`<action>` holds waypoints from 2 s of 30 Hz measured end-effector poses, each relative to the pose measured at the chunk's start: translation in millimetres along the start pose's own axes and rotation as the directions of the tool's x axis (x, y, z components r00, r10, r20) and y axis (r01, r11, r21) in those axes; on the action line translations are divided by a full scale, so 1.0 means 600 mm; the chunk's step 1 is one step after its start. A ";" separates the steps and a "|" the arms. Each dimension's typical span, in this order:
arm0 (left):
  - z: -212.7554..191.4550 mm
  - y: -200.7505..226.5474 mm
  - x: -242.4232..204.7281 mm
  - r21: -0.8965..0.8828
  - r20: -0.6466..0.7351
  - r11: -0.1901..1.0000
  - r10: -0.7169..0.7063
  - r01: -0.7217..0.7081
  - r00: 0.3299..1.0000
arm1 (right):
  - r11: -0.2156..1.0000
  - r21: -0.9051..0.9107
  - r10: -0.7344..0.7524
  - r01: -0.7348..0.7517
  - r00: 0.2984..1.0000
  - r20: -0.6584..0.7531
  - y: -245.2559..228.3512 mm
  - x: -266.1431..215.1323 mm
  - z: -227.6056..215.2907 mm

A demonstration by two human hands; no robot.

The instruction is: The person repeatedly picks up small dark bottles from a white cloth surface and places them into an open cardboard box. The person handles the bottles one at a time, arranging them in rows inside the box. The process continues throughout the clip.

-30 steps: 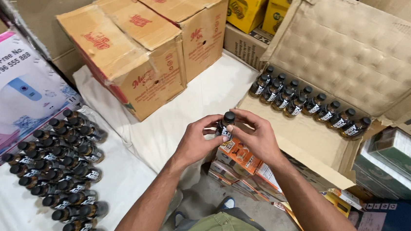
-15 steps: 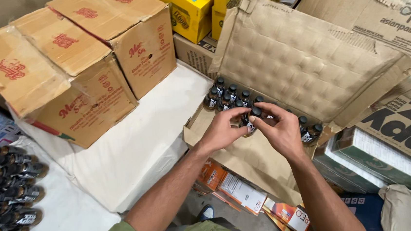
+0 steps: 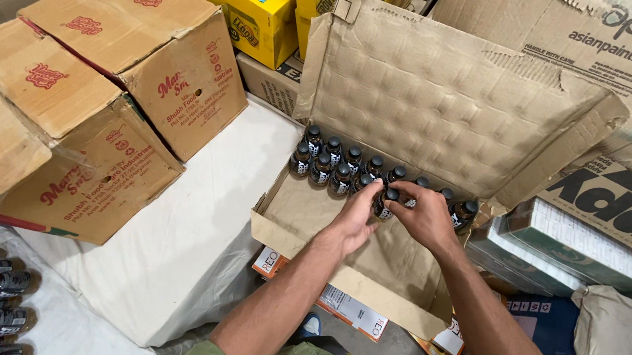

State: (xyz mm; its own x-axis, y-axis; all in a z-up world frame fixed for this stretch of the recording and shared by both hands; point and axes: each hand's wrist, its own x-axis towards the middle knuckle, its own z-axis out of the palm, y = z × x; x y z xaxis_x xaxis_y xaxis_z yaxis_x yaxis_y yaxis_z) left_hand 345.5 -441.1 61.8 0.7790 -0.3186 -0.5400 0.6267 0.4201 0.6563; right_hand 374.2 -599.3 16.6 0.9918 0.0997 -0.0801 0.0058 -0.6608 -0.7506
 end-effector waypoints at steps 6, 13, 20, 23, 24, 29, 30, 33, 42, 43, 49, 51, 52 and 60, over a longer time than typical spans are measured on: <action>-0.011 -0.033 0.043 -0.052 -0.038 0.997 0.059 -0.061 0.998 | 0.980 -0.199 0.001 -0.001 1.000 0.001 0.050 0.031 0.038; -0.020 -0.042 0.067 -0.041 0.010 0.997 0.070 -0.070 0.997 | 0.985 -0.157 -0.075 0.064 0.995 -0.066 0.068 0.028 0.052; -0.022 -0.048 0.073 0.004 0.022 0.995 0.102 -0.102 0.995 | 0.981 -0.135 -0.151 0.139 0.985 -0.081 0.086 0.033 0.058; -0.031 -0.052 0.071 0.035 0.039 0.992 0.116 -0.117 0.993 | 0.981 -0.105 -0.175 0.166 0.981 -0.079 0.077 0.026 0.053; -0.035 -0.056 0.075 0.058 0.051 0.990 0.123 -0.126 0.991 | 0.980 -0.090 -0.183 0.176 0.980 -0.077 0.073 0.023 0.050; -0.060 -0.052 0.072 0.560 0.098 0.769 0.309 -0.310 0.946 | 0.981 0.033 -0.186 0.193 0.969 -0.160 0.085 0.010 0.043; -0.056 -0.039 0.050 0.644 0.147 0.666 0.376 -0.377 0.915 | 0.978 0.056 -0.187 0.200 0.966 -0.177 0.079 0.005 0.037; -0.062 -0.026 0.038 0.686 0.259 0.529 0.464 -0.500 0.847 | 0.960 0.204 -0.153 0.192 0.969 -0.193 0.045 -0.019 0.021; -0.126 0.012 -0.029 0.751 0.291 0.377 0.549 -0.543 0.784 | 0.907 0.275 -0.268 0.319 0.941 -0.206 -0.016 -0.028 0.046; -0.137 0.008 -0.041 0.752 0.286 0.378 0.552 -0.541 0.783 | 0.906 0.276 -0.272 0.321 0.941 -0.202 -0.029 -0.032 0.052; -0.202 0.027 -0.138 0.772 0.264 0.328 0.613 -0.544 0.744 | 0.880 0.354 -0.317 0.317 0.947 -0.060 -0.109 -0.049 0.113; -0.226 0.035 -0.167 0.785 0.225 0.339 0.624 -0.519 0.748 | 0.901 0.312 -0.319 0.301 0.948 0.005 -0.135 -0.056 0.133; -0.242 0.035 -0.182 0.788 0.215 0.339 0.631 -0.514 0.745 | 0.898 0.316 -0.328 0.307 0.945 0.014 -0.155 -0.065 0.144; -0.381 0.011 -0.305 0.842 0.016 0.394 0.663 -0.367 0.749 | 0.894 0.253 -0.422 0.369 0.884 0.201 -0.246 -0.107 0.264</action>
State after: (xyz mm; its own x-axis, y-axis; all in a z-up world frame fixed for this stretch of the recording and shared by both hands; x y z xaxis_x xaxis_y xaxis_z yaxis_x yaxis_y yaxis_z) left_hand 202.9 -185.6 44.2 0.9989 0.0264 0.0393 -0.0240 -0.4333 0.9009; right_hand 289.6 -390.4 28.9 0.8488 0.5162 0.1140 0.3391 -0.3663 -0.8665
